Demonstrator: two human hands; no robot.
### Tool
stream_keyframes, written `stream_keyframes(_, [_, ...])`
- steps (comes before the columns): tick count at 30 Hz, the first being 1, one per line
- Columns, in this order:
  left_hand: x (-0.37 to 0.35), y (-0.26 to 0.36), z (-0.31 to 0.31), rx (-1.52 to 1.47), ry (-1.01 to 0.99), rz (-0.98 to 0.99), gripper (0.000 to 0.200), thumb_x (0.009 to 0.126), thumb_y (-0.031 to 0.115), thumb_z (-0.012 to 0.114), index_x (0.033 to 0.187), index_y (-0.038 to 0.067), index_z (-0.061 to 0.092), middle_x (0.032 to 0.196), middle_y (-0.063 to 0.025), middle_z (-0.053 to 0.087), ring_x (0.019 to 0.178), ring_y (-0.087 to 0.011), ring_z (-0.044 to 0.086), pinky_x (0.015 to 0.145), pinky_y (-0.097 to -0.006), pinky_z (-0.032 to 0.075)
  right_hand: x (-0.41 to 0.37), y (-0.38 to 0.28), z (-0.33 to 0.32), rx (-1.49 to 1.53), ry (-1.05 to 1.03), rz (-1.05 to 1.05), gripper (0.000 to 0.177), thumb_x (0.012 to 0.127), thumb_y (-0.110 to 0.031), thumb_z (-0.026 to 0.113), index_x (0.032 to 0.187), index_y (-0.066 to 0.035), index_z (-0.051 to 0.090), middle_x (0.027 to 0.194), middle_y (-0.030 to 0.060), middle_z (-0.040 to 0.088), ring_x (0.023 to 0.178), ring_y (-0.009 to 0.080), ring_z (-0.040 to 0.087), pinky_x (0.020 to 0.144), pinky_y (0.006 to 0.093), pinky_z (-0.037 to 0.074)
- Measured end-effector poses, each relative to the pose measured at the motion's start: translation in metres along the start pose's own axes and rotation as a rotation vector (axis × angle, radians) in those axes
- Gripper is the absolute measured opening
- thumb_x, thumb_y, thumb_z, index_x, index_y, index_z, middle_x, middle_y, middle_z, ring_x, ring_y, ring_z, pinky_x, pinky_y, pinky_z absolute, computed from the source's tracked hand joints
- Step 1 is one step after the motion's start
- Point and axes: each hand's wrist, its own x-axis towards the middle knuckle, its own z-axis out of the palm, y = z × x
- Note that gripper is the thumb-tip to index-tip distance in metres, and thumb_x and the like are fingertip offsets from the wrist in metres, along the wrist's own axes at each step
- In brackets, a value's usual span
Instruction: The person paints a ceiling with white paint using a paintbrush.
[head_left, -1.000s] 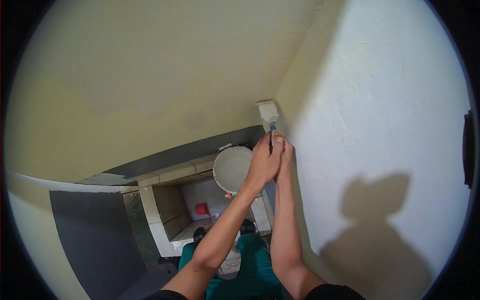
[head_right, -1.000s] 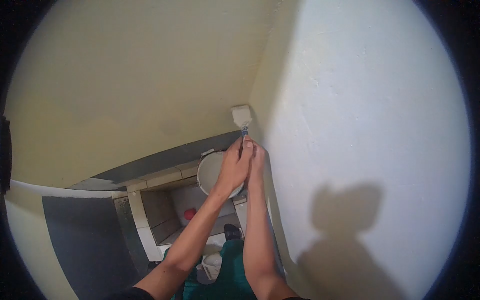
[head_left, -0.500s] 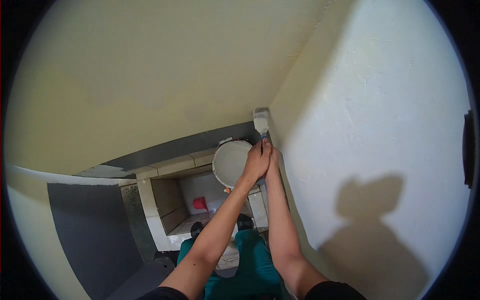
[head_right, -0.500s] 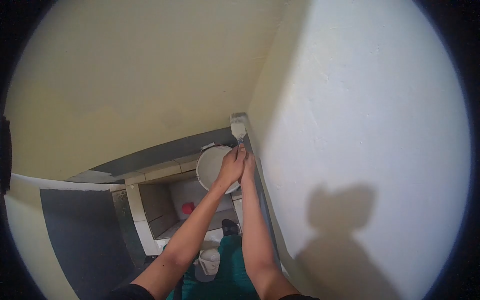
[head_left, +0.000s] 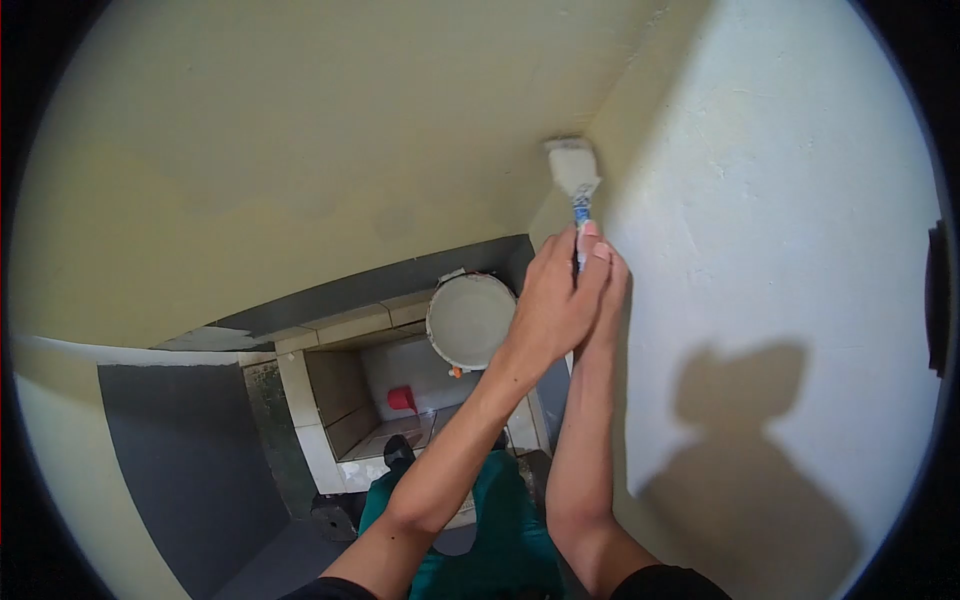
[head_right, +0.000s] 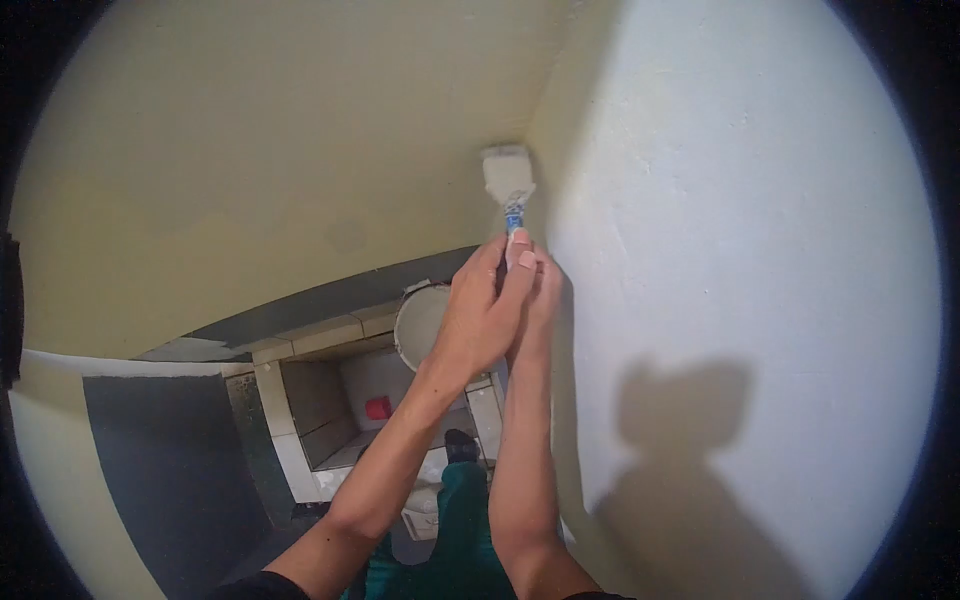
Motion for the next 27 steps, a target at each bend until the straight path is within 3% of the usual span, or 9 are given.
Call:
stream_keyframes(4, [-0.004, 0.010, -0.001, 0.020, -0.012, 0.061, 0.051, 0.100, 0.032, 0.052, 0.128, -0.010, 0.052, 0.109, -0.0279, 0.060, 0.100, -0.0402, 0.060, 0.089, -0.0419, 0.047, 0.004, 0.001, -0.004, 0.085, -0.004, -0.034, 0.037, 0.102, -0.036, 0.057, 0.076, -0.011, 0.053, 0.070, -0.0072, 0.045, 0.064, 0.0053, 0.041, 0.055, 0.0254, 0.033])
stream_keyframes(7, [-0.004, -0.026, 0.002, 0.045, 0.011, 0.044, 0.051, 0.101, 0.034, 0.049, 0.128, -0.009, 0.052, 0.114, -0.0300, 0.059, 0.106, -0.0426, 0.058, 0.092, -0.0430, 0.047, 0.007, 0.040, -0.001, 0.038, 0.030, -0.020, 0.038, 0.102, -0.038, 0.057, 0.076, -0.009, 0.054, 0.071, -0.0074, 0.045, 0.064, 0.0049, 0.040, 0.055, 0.0251, 0.033])
stream_keyframes(9, [-0.009, -0.081, 0.009, 0.050, 0.090, 0.023, 0.048, 0.101, 0.033, 0.048, 0.126, -0.007, 0.054, 0.111, -0.0313, 0.060, 0.104, -0.0467, 0.058, 0.091, -0.0464, 0.047, 0.012, 0.097, -0.011, -0.041, -0.033, -0.003, 0.043, 0.102, -0.040, 0.055, 0.078, -0.004, 0.056, 0.070, -0.0033, 0.050, 0.065, 0.0104, 0.046, 0.057, 0.0308, 0.039])
stream_keyframes(11, [-0.020, -0.129, 0.009, 0.008, 0.020, -0.188, 0.054, 0.102, 0.038, 0.047, 0.127, -0.009, 0.054, 0.115, -0.0279, 0.063, 0.109, -0.0384, 0.060, 0.096, -0.0408, 0.045, 0.009, 0.157, -0.016, -0.124, -0.009, 0.002, 0.046, 0.102, -0.041, 0.054, 0.079, -0.001, 0.059, 0.070, 0.0001, 0.055, 0.066, 0.0144, 0.049, 0.059, 0.0344, 0.042])
stream_keyframes(14, [-0.056, -0.190, 0.009, -0.021, 0.022, -0.435, 0.056, 0.102, 0.042, 0.047, 0.123, -0.009, 0.058, 0.112, -0.0241, 0.066, 0.108, -0.0313, 0.063, 0.096, -0.0373, 0.045, -0.020, 0.232, -0.037, -0.416, -0.080, 0.225, 0.048, 0.102, -0.040, 0.052, 0.081, 0.002, 0.063, 0.071, 0.0062, 0.061, 0.067, 0.0198, 0.054, 0.064, 0.0384, 0.045])
stream_keyframes(21, [-0.137, -0.368, -0.006, 0.026, -0.032, -0.982, 0.055, 0.098, 0.045, 0.049, 0.111, -0.004, 0.067, 0.108, -0.0191, 0.068, 0.099, -0.0271, 0.064, 0.089, -0.0349, 0.047, -0.097, 0.378, -0.039, -0.356, 0.036, 0.714, 0.041, 0.097, -0.031, 0.059, 0.084, 0.007, 0.066, 0.080, 0.0144, 0.068, 0.073, 0.0240, 0.065, 0.064, 0.0412, 0.048])
stream_keyframes(24, [-0.138, -0.467, -0.005, -0.012, -0.044, -1.013, 0.056, 0.097, 0.046, 0.048, 0.113, -0.004, 0.066, 0.106, -0.0179, 0.069, 0.096, -0.0268, 0.064, 0.086, -0.0359, 0.048, -0.083, 0.477, -0.042, -0.252, 0.056, 0.825, 0.034, 0.093, -0.025, 0.060, 0.086, 0.008, 0.064, 0.090, 0.0178, 0.069, 0.077, 0.0272, 0.067, 0.065, 0.0452, 0.051])
stream_keyframes(26, [-0.126, -0.461, -0.011, -0.119, -0.035, -0.968, 0.061, 0.096, 0.045, 0.046, 0.113, -0.011, 0.064, 0.110, -0.0263, 0.067, 0.099, -0.0344, 0.065, 0.089, -0.0403, 0.047, -0.064, 0.590, -0.053, -0.233, 0.044, 0.804, 0.035, 0.093, -0.025, 0.061, 0.089, 0.009, 0.064, 0.092, 0.0190, 0.070, 0.080, 0.0267, 0.067, 0.065, 0.0441, 0.051])
stream_keyframes(27, [-0.122, -0.463, -0.012, -0.171, -0.033, -0.947, 0.063, 0.096, 0.044, 0.045, 0.112, -0.014, 0.063, 0.112, -0.0305, 0.067, 0.101, -0.0382, 0.066, 0.091, -0.0424, 0.047, -0.060, 0.599, -0.046, -0.309, 0.069, 0.808, 0.036, 0.093, -0.026, 0.061, 0.092, 0.010, 0.065, 0.096, 0.0214, 0.070, 0.084, 0.0290, 0.069, 0.068, 0.0443, 0.053])
